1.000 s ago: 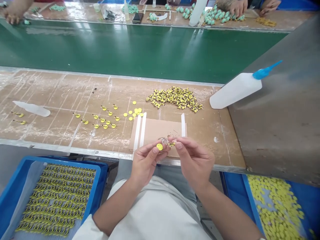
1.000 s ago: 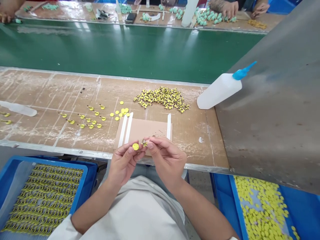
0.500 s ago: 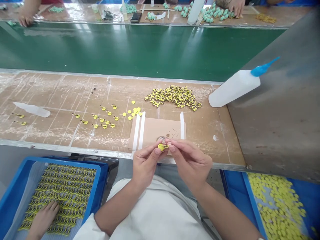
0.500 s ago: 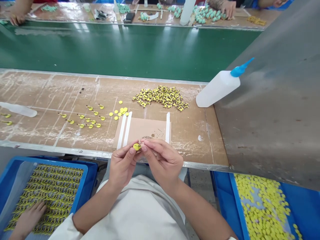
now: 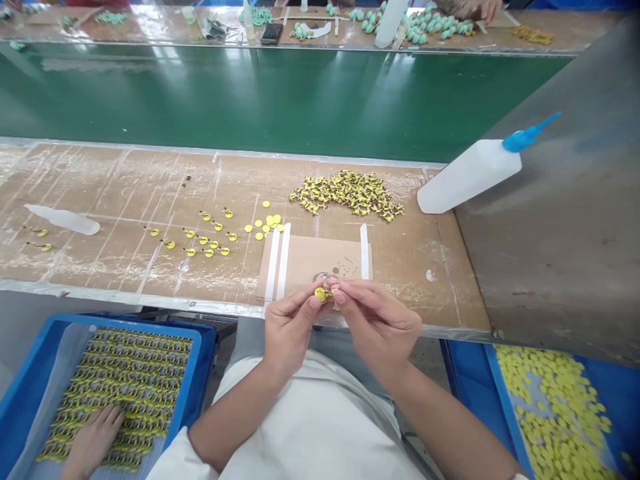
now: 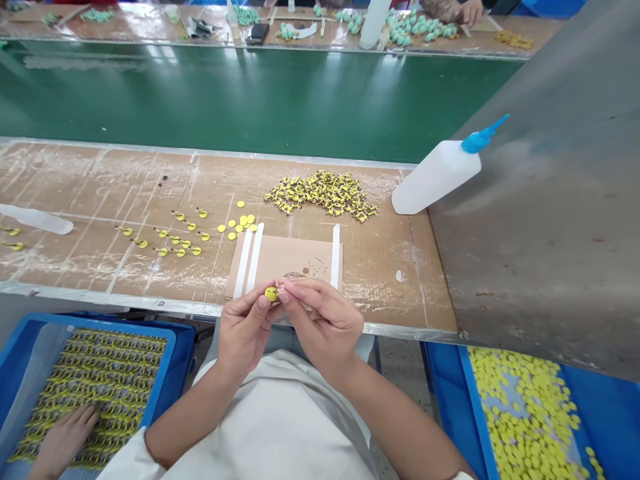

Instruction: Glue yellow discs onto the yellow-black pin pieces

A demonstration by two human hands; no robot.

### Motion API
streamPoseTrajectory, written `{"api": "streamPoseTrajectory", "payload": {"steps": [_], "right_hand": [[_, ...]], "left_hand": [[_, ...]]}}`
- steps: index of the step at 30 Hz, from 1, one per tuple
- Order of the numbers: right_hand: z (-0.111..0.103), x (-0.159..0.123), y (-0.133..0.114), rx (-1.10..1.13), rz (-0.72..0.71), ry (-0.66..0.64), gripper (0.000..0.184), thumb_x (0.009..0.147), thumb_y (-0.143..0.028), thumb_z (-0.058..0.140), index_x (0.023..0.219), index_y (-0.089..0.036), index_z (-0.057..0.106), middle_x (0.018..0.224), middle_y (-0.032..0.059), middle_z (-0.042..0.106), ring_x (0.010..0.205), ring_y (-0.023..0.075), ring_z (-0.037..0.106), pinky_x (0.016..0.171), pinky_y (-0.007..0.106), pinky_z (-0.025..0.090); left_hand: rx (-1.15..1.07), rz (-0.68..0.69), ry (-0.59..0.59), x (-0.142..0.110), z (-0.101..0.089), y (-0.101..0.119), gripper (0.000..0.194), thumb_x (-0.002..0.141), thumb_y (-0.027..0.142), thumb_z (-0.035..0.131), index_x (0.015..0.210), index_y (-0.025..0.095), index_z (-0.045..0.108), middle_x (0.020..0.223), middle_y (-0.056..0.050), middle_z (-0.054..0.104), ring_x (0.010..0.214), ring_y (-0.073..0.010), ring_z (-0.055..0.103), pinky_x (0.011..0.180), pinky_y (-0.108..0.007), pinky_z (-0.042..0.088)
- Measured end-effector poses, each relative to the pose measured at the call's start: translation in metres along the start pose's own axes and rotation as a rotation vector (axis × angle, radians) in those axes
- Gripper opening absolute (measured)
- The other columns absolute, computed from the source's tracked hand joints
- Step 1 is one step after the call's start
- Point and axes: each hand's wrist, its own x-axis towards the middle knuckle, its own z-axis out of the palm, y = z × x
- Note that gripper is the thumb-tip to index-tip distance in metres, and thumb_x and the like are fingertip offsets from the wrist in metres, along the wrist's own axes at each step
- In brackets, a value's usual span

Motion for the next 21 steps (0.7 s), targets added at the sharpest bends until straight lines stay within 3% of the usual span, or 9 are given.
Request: {"api": "streamPoseTrajectory", "payload": {"steps": [15,21], "right_hand": [[-0.0029,0.0006,0.0011,-0.005,-0.052,-0.042,0.034,0.081,0.0,0.072,0.1,-0.028,0.078,0.098,0.0036,0.077,0.09,0.0214,0.074,0.084,0.039,0.062],[-0.0044,0.0016,0.0009,-0.027,-0.053,-0.055,0.034,0.08,0.0,0.073,0.1,-0.027,0.078,0.098,0.0033,0.077,0.089,0.02,0.074,0.082,0.036,0.062]], "left_hand": [[0.028,0.016,0.031,-0.002,0.0019,0.0015,0.018,0.083,0.024,0.077,0.1,0.022,0.081,0.109,-0.01,0.078,0.104,-0.0265,0.073,0.091,-0.037,0.062],[0.054,0.032,0.032,-0.0032,0.0011,0.0013,0.019,0.083,0.024,0.077,0.101,0.022,0.08,0.108,-0.01,0.077,0.104,-0.026,0.072,0.09,-0.037,0.062]]}}
